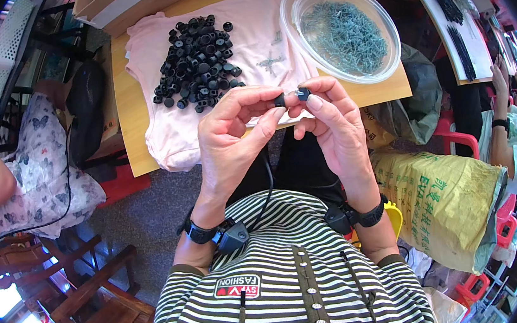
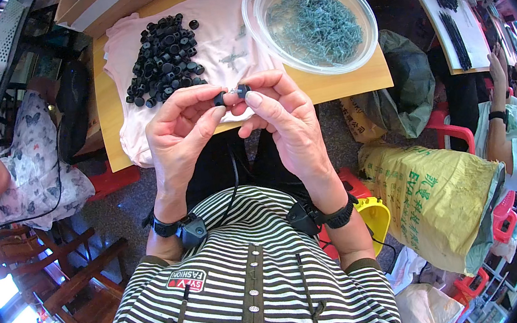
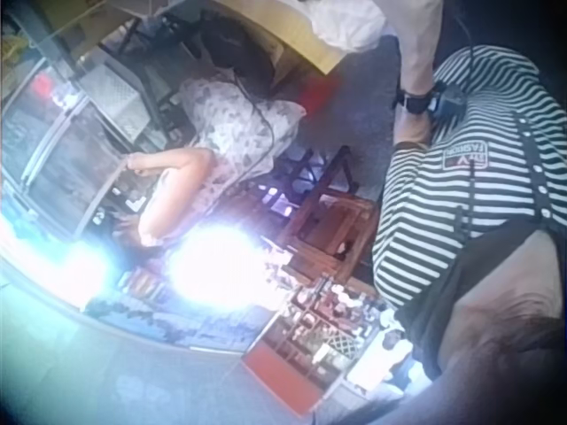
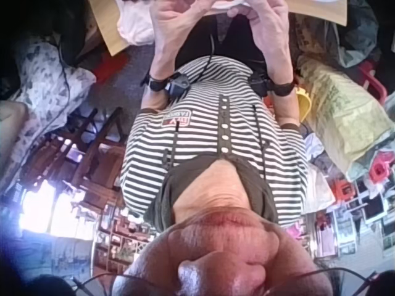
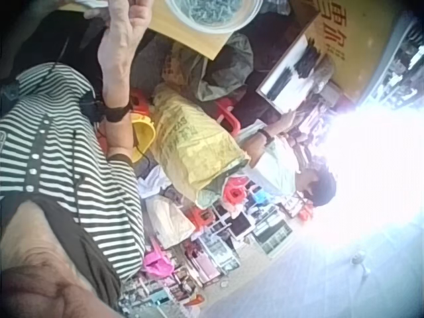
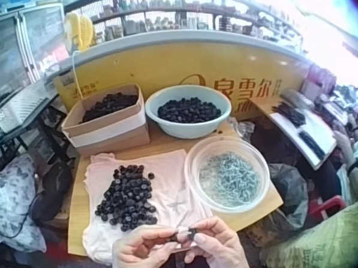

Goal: Manually assembling small black plastic components by hand at a workstation.

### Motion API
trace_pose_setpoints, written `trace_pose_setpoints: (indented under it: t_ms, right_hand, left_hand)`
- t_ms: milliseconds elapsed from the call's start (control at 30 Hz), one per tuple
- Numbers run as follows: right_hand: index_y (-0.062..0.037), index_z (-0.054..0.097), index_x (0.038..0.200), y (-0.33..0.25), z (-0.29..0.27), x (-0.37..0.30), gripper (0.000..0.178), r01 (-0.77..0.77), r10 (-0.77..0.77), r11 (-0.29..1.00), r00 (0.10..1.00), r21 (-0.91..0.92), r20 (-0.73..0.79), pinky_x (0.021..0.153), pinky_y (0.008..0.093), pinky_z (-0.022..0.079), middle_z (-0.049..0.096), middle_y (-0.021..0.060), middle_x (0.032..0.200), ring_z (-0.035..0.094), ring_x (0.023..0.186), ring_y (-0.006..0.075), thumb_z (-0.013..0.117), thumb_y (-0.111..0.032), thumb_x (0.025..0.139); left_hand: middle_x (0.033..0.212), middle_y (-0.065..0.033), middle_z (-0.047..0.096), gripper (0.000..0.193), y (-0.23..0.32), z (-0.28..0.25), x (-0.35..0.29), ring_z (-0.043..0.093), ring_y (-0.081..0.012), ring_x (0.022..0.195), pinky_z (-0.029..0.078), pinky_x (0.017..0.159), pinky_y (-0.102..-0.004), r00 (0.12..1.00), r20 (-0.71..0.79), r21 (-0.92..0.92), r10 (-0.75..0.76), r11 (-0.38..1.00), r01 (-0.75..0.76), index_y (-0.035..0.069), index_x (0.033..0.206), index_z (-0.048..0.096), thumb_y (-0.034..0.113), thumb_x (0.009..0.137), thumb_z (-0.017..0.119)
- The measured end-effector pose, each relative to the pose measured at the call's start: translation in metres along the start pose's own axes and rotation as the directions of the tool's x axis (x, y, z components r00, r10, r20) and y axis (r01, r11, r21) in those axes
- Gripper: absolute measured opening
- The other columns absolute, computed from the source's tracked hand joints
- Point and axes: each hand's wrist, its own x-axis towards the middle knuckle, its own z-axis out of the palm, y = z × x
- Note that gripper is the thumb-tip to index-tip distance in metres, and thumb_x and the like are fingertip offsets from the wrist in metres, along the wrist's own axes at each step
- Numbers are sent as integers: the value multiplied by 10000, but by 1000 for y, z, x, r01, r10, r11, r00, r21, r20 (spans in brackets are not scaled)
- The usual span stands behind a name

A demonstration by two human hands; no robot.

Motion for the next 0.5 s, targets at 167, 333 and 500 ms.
trace_pose_setpoints:
  t_ms: [167,333,500]
  right_hand:
    - [-3,537,1161,3,-2,-1,263,-18,17,1000,999,24,28,710,254,540,670,142,1055,651,928,149,600,-137,944]
    - [-5,553,1150,2,1,-1,235,-36,37,999,999,25,-3,685,247,544,667,146,1064,650,899,137,587,-123,950]
    - [8,564,1128,-1,5,-1,199,-3,3,1000,999,4,-47,685,242,559,657,163,1097,662,893,147,558,-100,962]
  left_hand:
    - [1083,-101,651,254,5,0,-2,640,-136,989,509,894,-260,996,4,-123,-85,989,84,-42,1144,590,-20,894,633]
    - [1069,-111,663,241,-1,-3,-2,645,-142,989,523,887,-266,998,6,-109,-64,992,64,-39,1132,584,-16,897,634]
    - [1066,-121,664,233,2,-2,-2,656,-156,977,540,878,-279,997,-23,-187,-71,980,65,-38,1120,585,-16,894,638]
